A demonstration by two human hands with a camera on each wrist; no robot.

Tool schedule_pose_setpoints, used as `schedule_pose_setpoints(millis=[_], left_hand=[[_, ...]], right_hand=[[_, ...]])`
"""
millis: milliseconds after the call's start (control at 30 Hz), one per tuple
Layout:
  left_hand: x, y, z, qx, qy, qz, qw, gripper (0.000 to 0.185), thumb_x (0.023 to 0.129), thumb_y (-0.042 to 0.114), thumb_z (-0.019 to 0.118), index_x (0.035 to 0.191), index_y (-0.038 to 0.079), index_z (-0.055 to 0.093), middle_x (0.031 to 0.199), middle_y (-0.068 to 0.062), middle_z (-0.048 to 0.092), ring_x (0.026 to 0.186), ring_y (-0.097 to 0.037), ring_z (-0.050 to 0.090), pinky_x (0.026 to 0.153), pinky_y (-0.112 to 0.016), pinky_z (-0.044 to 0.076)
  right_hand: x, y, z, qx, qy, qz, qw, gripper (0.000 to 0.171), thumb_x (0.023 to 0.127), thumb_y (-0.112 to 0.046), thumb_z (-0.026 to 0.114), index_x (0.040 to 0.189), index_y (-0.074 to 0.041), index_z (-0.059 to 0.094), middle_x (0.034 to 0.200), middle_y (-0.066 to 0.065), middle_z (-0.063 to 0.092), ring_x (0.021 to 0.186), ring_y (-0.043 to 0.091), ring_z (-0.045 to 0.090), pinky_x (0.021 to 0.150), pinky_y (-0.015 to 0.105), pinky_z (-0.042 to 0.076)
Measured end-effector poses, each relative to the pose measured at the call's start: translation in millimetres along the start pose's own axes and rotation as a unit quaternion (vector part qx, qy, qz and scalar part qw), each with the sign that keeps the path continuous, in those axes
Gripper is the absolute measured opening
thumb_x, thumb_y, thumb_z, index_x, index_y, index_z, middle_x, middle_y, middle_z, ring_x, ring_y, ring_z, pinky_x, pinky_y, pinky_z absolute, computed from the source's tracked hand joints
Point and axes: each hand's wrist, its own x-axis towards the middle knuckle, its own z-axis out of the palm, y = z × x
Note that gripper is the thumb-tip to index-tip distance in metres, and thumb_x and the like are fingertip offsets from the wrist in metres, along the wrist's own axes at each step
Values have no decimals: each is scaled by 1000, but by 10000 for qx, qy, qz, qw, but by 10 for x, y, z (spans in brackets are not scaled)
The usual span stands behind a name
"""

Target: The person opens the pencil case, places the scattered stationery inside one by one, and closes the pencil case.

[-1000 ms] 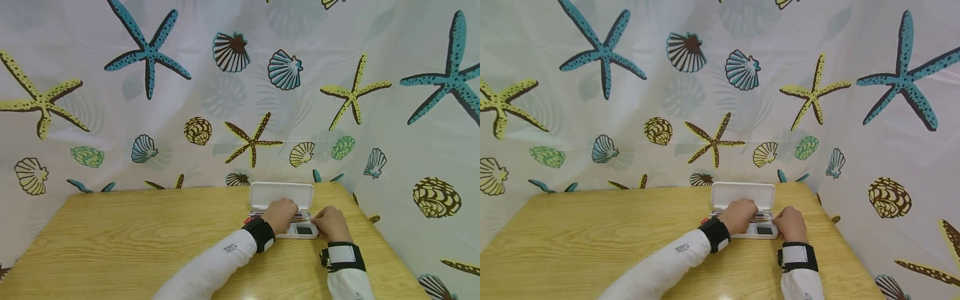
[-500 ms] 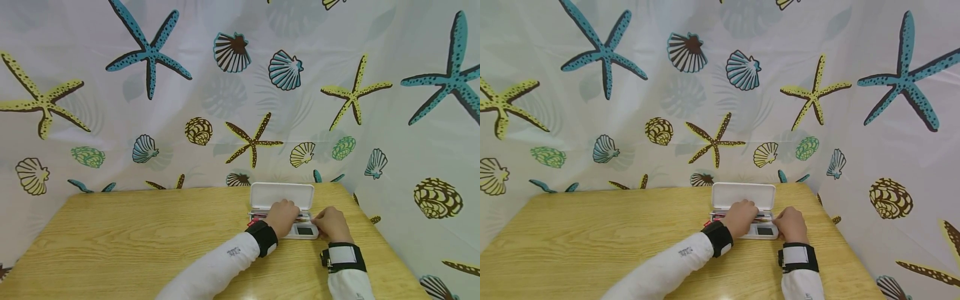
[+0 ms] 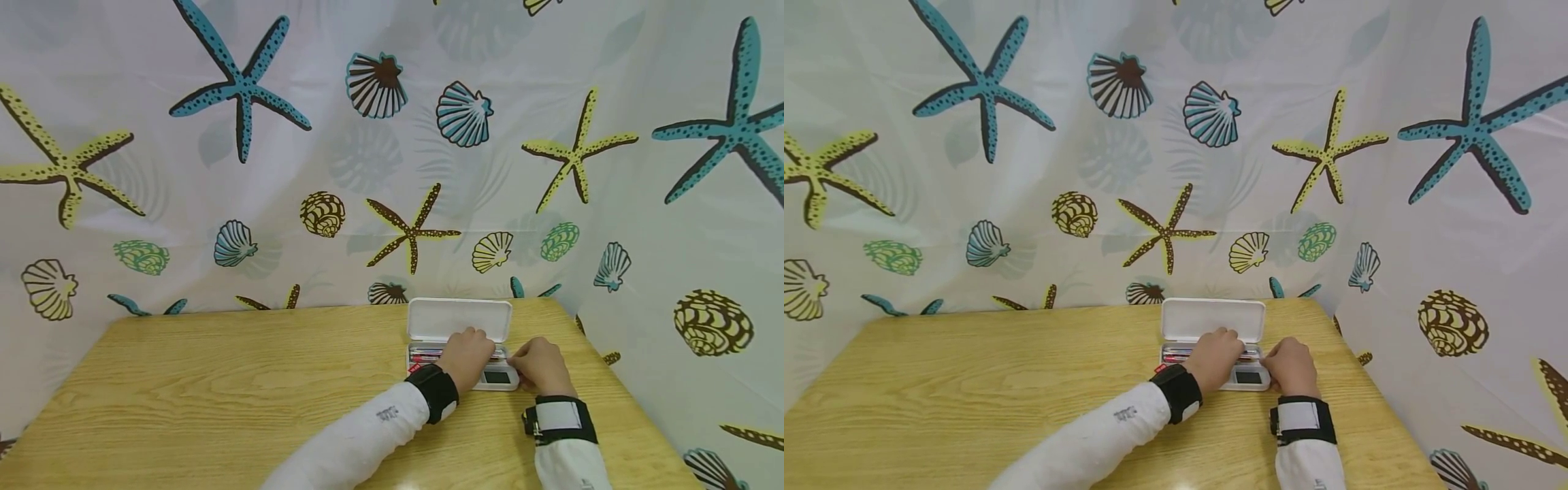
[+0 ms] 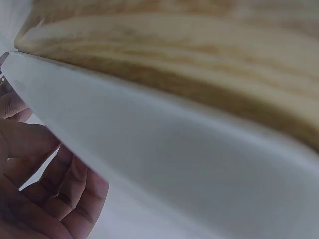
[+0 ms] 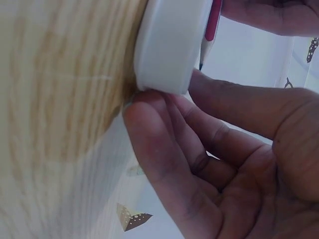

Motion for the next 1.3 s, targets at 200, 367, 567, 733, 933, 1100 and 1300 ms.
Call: schedule_pose_setpoints(millis=[200,367,567,733,933,1100,1300], left_hand=[[6,-29,40,-106,-35,9,9999,8,97,22,74,104,24,77,96,4,69,89,-12,64,73,-27,56],[-4,-65,40,-141,-37,-27,9999,7,95,21,76,102,23,77,95,3,68,89,-12,64,72,-28,56],[-10,-80,21,-216,-94,-64,9997,10,94,21,77,104,23,77,95,3,69,89,-12,64,72,-28,55],[-24,-127,3,-92,-38,-33,9999,12,92,25,79,104,24,76,95,5,68,89,-13,63,73,-29,54],[-38,-302,-222,-73,749,-102,9971,9,94,26,74,101,21,74,98,3,64,92,-15,59,79,-31,48],[-86,-516,-414,-313,1285,-457,9902,12,98,19,65,107,16,72,107,-2,62,99,-20,55,87,-36,46],[-151,-752,-504,-874,1571,-1068,9779,33,97,17,66,129,6,64,136,-14,55,127,-31,49,104,-48,41]], right_hand=[[-1,-7,0,-15,-16,47,10000,18,93,-8,70,93,9,76,69,9,64,55,19,61,49,27,49],[-3,-8,5,-25,-49,115,9999,18,94,-8,70,94,9,76,70,9,64,57,20,61,49,27,49],[0,-10,7,-24,-70,176,9998,19,94,-9,70,96,9,76,71,10,65,57,20,61,50,28,50],[-4,-11,9,-20,-121,231,9997,21,95,-9,70,99,11,75,74,11,66,59,20,62,51,28,51],[-15,-33,-3,-39,-112,216,9997,19,94,-9,70,96,10,75,72,10,65,58,20,62,51,27,51],[-15,-39,-5,-35,-130,228,9997,19,95,-9,69,97,10,74,73,10,65,57,19,62,51,27,51],[-13,-33,-6,17,-166,299,9994,21,96,-9,69,100,11,73,75,13,65,57,20,62,51,27,51]])
